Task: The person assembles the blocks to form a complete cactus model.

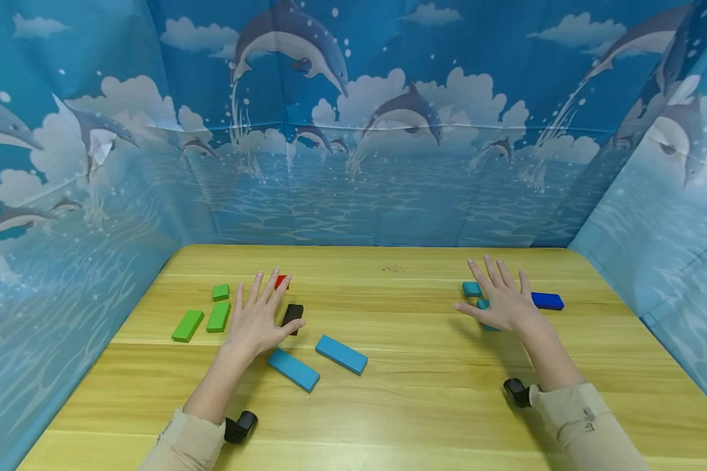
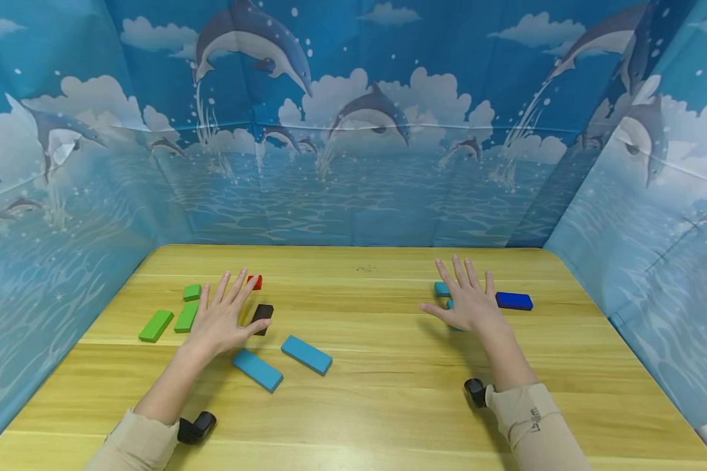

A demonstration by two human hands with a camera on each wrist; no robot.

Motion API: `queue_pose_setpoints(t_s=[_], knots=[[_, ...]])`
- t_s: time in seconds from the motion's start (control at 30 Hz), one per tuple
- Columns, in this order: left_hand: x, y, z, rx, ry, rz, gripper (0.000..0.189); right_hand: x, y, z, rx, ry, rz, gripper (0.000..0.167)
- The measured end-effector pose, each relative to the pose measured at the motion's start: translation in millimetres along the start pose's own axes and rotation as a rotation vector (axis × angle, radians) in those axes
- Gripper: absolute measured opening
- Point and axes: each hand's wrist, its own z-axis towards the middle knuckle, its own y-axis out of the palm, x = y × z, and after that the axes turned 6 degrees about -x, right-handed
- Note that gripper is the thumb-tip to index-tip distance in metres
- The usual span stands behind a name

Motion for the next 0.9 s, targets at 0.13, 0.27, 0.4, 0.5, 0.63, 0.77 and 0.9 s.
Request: queue_pose_setpoints(t_s=[0.13,0.27,0.4,0.5,0.63,0.77,0.9], knots=[[0.2,0.0,0.0,0.0,0.0,0.002,0.088,0.9,1.0,0.4,0.006,-0.002,0.003,0.096],[0.4,0.0,0.0,0.003,0.002,0.005,0.088,2.2,2.3,1.0,0.008,0.0,0.003,0.096],[0.1,0.0,-0.2,0.002,-0.001,0.008,0.088,1.6,2.8,1.2,0.002,0.0,0.011,0.096],[-0.1,0.0,-0.5,0.001,-0.003,0.007,0.088,0.5,2.7,1.2,0.0,-0.008,0.024,0.096],[0.6,-0.5,-1.6,0.018,-0.001,-0.002,0.088,-0.6,3.1,2.3,0.006,-0.028,0.043,0.096],[4.2,-0.6,-5.6,0.065,-0.002,-0.06,0.088,-2.1,6.9,6.3,0.042,-0.084,0.098,0.095],[12.1,-0.9,-14.5,0.112,-0.013,-0.213,0.089,-5.6,13.7,12.2,0.096,-0.203,0.265,0.092]])
